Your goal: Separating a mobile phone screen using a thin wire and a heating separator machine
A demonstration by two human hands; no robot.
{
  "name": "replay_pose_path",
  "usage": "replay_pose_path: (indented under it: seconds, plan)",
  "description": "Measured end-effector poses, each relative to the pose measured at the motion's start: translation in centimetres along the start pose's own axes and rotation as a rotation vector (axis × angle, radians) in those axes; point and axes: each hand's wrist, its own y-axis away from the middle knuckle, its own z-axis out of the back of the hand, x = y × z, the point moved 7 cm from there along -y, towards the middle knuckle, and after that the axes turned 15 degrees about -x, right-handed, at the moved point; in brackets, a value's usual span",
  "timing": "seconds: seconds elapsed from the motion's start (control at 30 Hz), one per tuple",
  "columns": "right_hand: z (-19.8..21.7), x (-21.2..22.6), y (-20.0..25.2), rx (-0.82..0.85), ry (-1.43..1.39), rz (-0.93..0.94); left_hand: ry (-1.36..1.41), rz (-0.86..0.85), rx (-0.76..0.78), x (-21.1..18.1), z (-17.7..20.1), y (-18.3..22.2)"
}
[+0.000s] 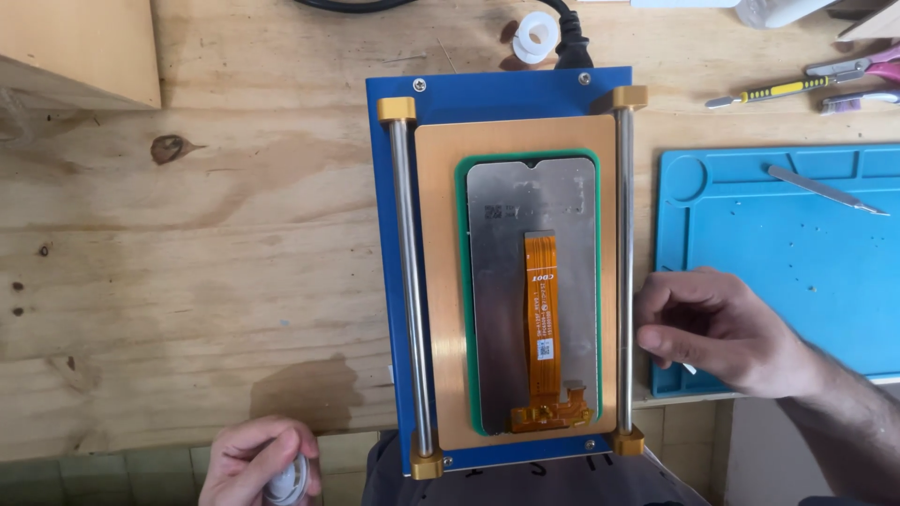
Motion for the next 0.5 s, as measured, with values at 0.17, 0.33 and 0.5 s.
replay_pose_path:
  seconds: [0.17,0.33,0.5]
  plan:
    - [-1.1,2.1,-0.9,0.039,0.008,0.112,-0.021,-0.063,0.043,0.4,1.5,-0.2]
    - [-1.8,3.0,-1.3,0.063,-0.004,0.151,-0.019,-0.108,0.066,0.5,2.2,-0.4]
    - [-1.8,2.7,-1.3,0.087,-0.074,0.16,0.133,-0.334,0.128,-1.5,0.3,0.2]
